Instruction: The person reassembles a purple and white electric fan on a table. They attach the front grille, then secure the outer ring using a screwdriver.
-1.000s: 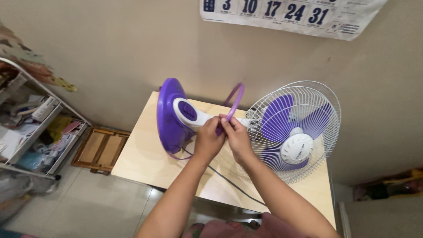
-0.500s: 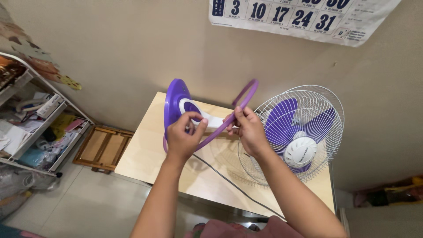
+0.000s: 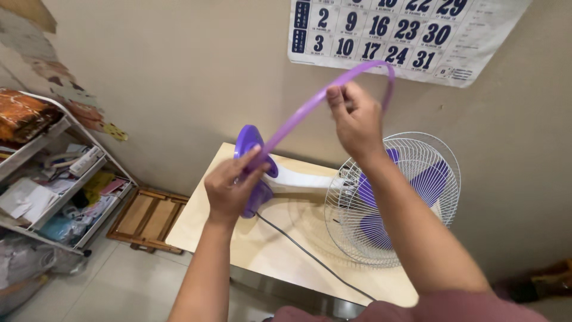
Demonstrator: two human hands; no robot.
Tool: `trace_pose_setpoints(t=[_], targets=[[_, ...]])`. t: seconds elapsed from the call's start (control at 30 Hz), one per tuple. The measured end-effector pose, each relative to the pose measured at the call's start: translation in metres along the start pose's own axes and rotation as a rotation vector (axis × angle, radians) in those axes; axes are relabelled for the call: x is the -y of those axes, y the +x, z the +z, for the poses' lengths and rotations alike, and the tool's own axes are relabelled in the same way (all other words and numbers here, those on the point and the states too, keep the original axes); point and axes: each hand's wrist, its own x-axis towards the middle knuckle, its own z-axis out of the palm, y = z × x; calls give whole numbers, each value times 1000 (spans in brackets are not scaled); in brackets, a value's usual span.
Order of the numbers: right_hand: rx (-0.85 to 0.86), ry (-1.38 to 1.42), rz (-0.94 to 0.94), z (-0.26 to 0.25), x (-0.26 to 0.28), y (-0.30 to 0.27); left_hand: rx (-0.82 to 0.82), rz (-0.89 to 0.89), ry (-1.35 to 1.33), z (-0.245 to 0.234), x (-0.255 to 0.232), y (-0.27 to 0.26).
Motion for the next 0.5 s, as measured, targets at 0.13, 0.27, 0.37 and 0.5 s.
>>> trace_pose_setpoints(t=[0.13, 0.27, 0.37, 0.5], targets=[[-172, -607, -494, -24, -1, 14, -67, -73, 116, -9, 7, 17], [-266, -481, -231, -32, -12, 17, -127, -89, 33, -12, 10, 19], [-141, -600, -367, -25, -24, 16, -62, -9, 46, -19, 18, 6], [10, -657, -234, -4, -37, 8, -68, 31, 153, -39, 27, -10]])
